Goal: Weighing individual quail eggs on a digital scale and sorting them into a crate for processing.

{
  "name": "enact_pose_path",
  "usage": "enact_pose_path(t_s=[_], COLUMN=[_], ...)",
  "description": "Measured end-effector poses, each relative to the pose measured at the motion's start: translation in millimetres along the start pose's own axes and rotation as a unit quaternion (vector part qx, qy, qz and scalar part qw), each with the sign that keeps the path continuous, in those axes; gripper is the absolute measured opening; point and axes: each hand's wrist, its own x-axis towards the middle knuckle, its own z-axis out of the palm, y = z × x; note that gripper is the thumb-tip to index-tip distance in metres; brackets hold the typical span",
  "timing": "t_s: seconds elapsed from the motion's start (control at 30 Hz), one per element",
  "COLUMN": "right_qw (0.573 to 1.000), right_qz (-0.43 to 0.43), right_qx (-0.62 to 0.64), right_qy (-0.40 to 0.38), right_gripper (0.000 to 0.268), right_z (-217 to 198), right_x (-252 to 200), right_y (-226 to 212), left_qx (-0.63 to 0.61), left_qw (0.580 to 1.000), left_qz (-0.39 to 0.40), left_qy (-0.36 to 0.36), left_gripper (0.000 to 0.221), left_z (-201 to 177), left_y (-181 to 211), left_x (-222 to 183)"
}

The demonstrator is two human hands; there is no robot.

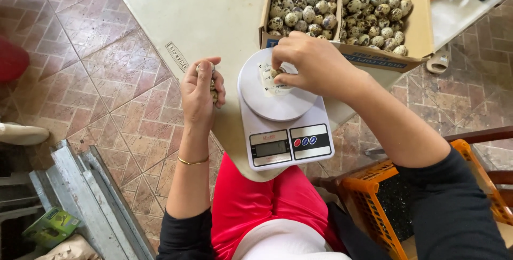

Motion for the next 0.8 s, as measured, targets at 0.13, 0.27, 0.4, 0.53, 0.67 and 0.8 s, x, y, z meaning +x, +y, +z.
enact_pose_path(t_s=[0.13,0.27,0.4,0.53,0.67,0.8], right_qw=[0.998,0.99,0.916,0.85,0.835,0.826], right_qz=[0.001,0.018,0.081,0.101,0.121,0.109], right_qx=[0.055,0.095,0.208,0.266,0.271,0.272], right_qy=[0.03,0.098,0.332,0.443,0.463,0.482], right_gripper=[0.013,0.008,0.006,0.009,0.009,0.011], right_z=[-12.5,-2.0,41.9,75.5,86.9,87.1], right_x=[-8.4,-32.0,-61.6,-84.2,-91.5,-91.6], right_y=[-2.4,21.4,66.2,84.1,70.8,69.8], left_qx=[0.003,-0.002,0.004,-0.002,0.002,-0.001], left_qw=[1.0,1.0,1.0,1.0,1.0,1.0], left_qz=[0.005,0.003,0.006,0.005,0.004,0.011], left_qy=[0.004,0.009,0.01,0.009,-0.004,-0.001], left_gripper=[0.037,0.036,0.036,0.035,0.037,0.038], left_z=[0.4,1.3,0.1,0.1,1.1,0.3], left_y=[0.2,0.5,-1.1,-2.2,-0.4,-1.7], left_x=[-0.1,-0.2,-1.0,-0.2,-2.1,-1.3])
